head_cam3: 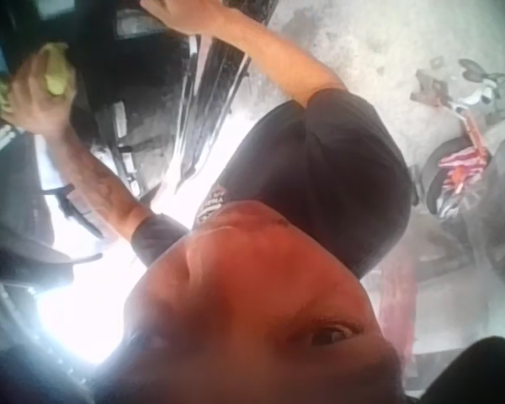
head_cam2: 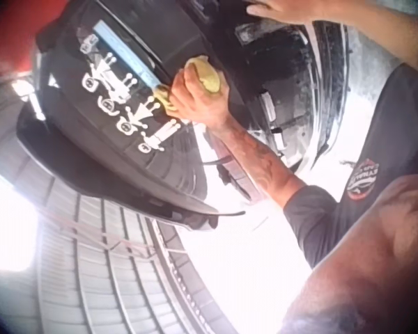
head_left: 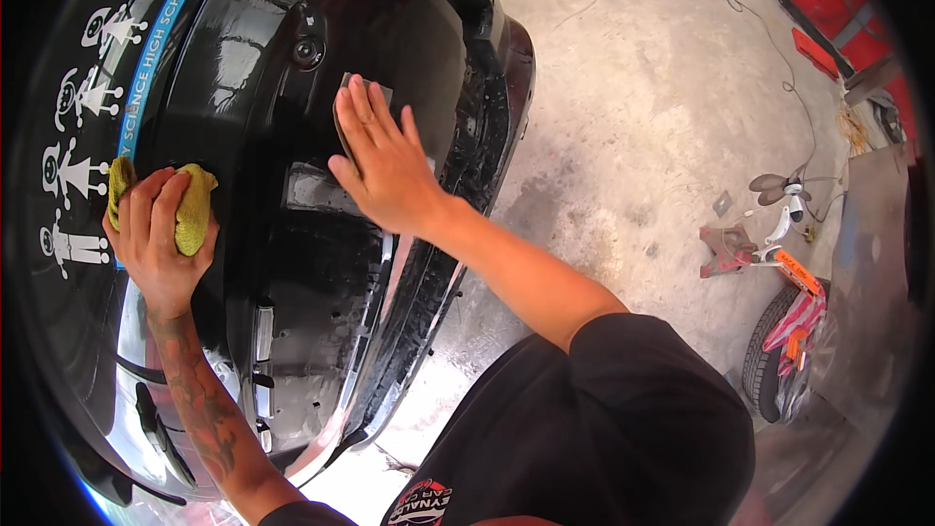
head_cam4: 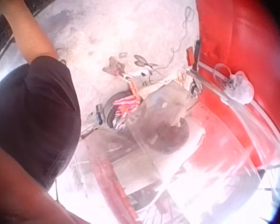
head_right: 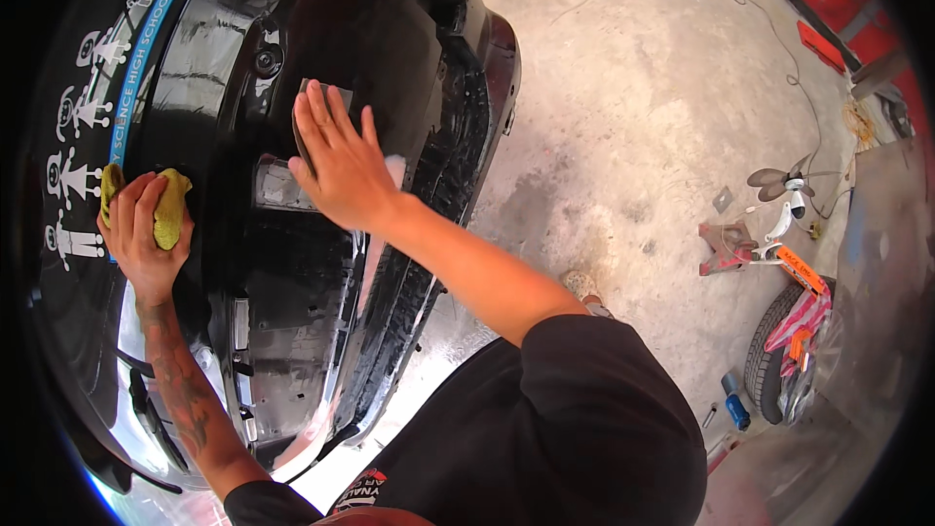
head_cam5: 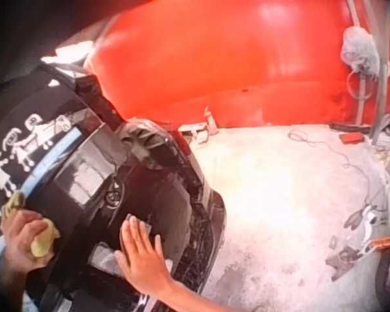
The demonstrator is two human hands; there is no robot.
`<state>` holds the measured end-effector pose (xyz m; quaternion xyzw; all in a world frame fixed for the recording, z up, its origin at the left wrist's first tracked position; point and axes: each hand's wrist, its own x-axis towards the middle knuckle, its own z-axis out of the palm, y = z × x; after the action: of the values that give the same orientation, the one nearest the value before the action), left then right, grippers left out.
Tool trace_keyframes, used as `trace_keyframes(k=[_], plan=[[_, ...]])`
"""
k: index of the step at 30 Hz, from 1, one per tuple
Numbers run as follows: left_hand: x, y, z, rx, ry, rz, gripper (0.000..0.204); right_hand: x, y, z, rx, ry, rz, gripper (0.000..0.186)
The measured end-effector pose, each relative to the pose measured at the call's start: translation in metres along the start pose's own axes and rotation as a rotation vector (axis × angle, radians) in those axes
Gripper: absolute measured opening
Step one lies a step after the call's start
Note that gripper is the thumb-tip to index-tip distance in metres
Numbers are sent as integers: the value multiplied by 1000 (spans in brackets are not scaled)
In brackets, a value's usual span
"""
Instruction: Wet sanding a car body panel with sandpaper and water followed by wiping with a cloth.
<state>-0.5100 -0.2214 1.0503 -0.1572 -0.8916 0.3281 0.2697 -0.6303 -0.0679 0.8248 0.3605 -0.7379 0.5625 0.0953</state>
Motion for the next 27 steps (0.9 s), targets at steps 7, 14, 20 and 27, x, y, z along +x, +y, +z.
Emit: trace_keyframes(k=[7, 14, 20, 27], plan=[[4, 0, 0, -9, 10, 9, 46, 93, 39, -39, 11, 212, 55, 72], [2, -1, -1, 7, -44, 2, 41, 39, 26, -18, -61, 154, -45, 74], [1, -4, 1, -5, 7, 11, 46, 90, 66, -37, -16, 191, 18, 69], [1, -2, 4, 5, -14, 2, 43, 95, 71, -37, 29, 272, -68, 69]])
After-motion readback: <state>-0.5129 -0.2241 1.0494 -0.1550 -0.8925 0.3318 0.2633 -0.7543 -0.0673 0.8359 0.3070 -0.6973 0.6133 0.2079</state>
